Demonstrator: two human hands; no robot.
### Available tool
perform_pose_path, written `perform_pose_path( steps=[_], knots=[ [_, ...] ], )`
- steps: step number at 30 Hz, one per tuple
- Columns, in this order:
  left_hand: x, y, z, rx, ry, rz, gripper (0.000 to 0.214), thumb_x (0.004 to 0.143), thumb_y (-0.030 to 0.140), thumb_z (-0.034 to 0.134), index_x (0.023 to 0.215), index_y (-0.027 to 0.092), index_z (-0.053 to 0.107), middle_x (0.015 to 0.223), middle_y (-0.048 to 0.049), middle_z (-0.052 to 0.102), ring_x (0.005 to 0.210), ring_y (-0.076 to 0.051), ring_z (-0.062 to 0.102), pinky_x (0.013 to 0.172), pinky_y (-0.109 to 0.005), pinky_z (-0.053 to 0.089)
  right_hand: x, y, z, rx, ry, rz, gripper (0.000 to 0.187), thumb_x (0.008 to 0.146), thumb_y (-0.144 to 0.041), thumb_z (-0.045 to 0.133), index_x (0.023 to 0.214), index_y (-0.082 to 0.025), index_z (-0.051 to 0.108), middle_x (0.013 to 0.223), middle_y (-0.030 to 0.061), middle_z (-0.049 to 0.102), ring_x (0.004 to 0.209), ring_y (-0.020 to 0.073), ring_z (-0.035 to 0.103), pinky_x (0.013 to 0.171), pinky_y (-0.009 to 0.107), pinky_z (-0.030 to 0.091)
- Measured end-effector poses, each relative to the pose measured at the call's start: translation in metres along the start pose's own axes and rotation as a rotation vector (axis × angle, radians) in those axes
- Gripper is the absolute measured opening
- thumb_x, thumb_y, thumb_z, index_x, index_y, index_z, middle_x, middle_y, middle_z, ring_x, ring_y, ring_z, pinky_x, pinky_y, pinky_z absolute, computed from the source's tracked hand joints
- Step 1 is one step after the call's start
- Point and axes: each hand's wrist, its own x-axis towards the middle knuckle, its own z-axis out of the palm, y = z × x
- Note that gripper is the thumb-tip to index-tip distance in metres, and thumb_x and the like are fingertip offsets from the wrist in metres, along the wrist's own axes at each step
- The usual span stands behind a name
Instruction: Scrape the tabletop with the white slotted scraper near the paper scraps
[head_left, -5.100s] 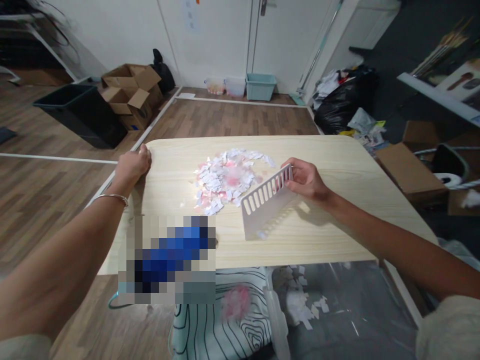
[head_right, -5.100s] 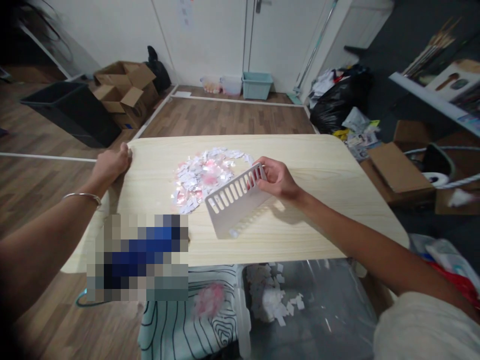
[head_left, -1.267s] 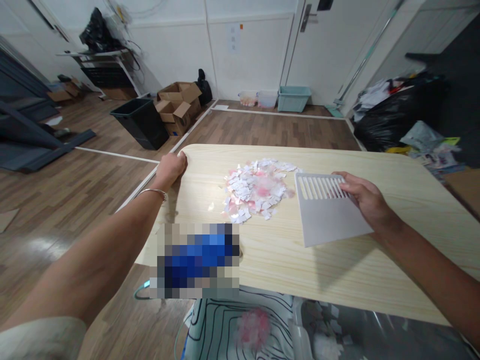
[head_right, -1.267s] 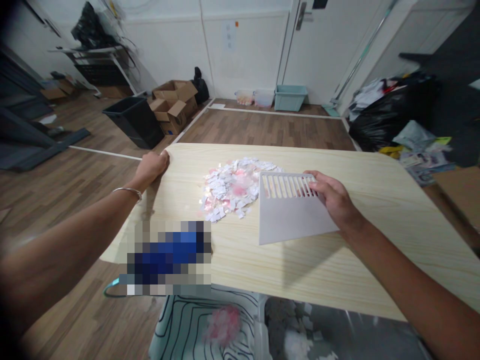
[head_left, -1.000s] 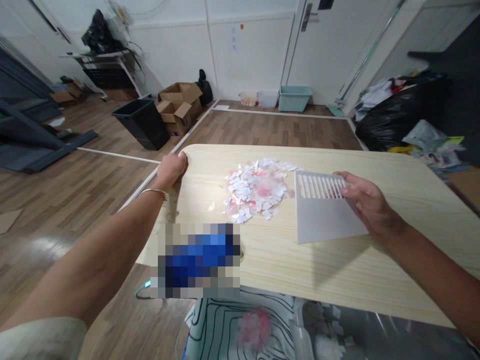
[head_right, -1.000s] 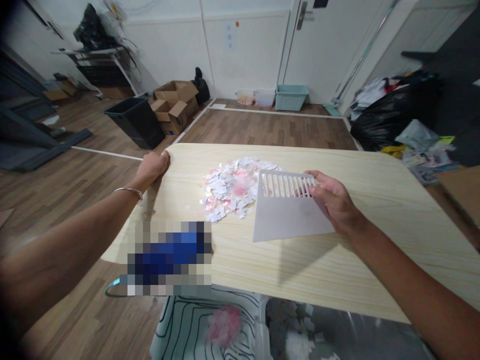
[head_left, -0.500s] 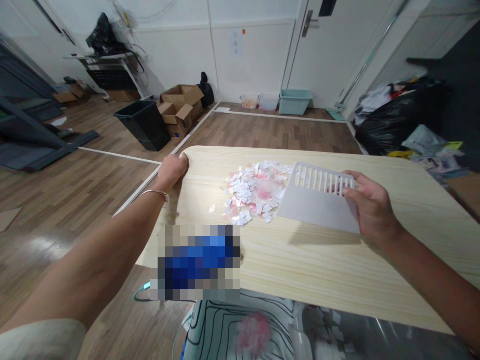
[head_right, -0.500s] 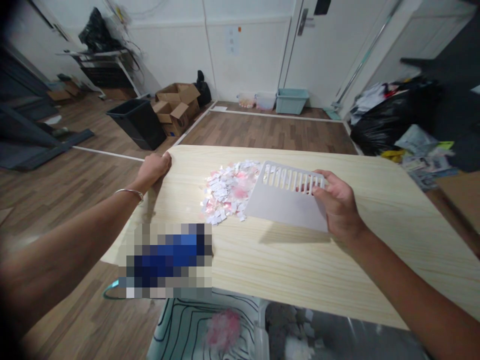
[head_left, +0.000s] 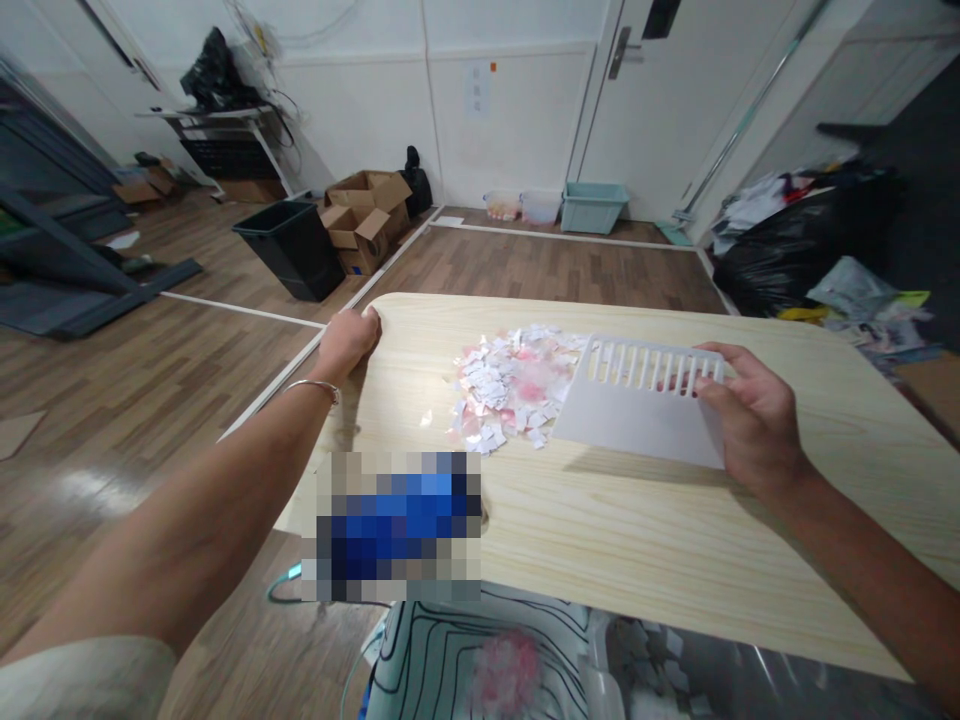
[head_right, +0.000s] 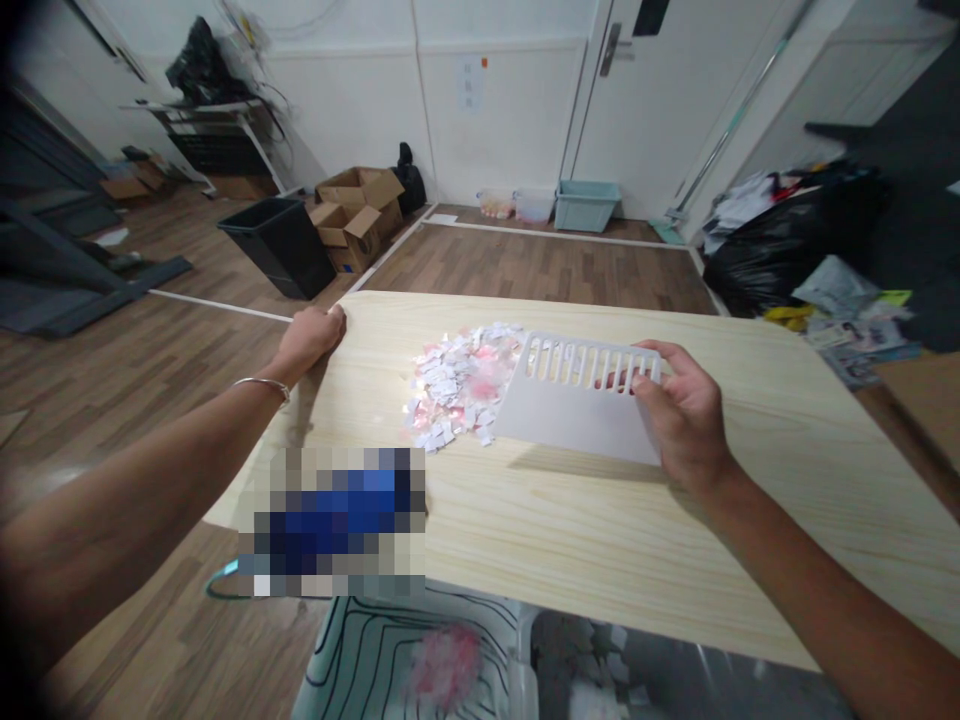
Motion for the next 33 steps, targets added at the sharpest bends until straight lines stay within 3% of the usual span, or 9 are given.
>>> perform_pose_path(
  steps=[13, 25, 33],
  knots=[
    [-0.001, 0.001, -0.001, 0.009, -0.016, -0.011, 0.073, 0.113, 0.054, 0.037, 0.136, 0.002, 0.083, 0.144, -0.0385, 0.076, 0.138, -0.050, 0.074, 0.111, -0.052, 0.059, -0.004, -0.003, 0.000, -0.084, -0.017, -0.031, 0.057, 0.066, -0.043, 0.099, 0.111, -0.029, 0.068, 0.064, -0.0015, 0.079, 0.051, 0.0247, 0.075, 0.050, 0.029, 0.057],
    [-0.002, 0.003, -0.003, 0.014, -0.024, -0.012, 0.075, 0.110, 0.051, 0.036, 0.140, 0.000, 0.081, 0.146, -0.0391, 0.075, 0.138, -0.053, 0.073, 0.112, -0.056, 0.059, -0.008, -0.005, 0.001, -0.113, 0.029, -0.128, 0.051, 0.068, -0.046, 0.098, 0.108, -0.031, 0.069, 0.066, -0.0002, 0.080, 0.054, 0.0282, 0.077, 0.050, 0.033, 0.059],
    [-0.002, 0.003, -0.003, 0.031, -0.019, -0.008, 0.075, 0.111, 0.052, 0.035, 0.139, 0.001, 0.082, 0.146, -0.0384, 0.076, 0.139, -0.050, 0.074, 0.111, -0.053, 0.059, -0.013, -0.008, 0.003, -0.156, -0.060, -0.122, 0.051, 0.068, -0.047, 0.102, 0.107, -0.032, 0.072, 0.062, -0.0014, 0.076, 0.050, 0.0268, 0.074, 0.048, 0.032, 0.057]
  ],
)
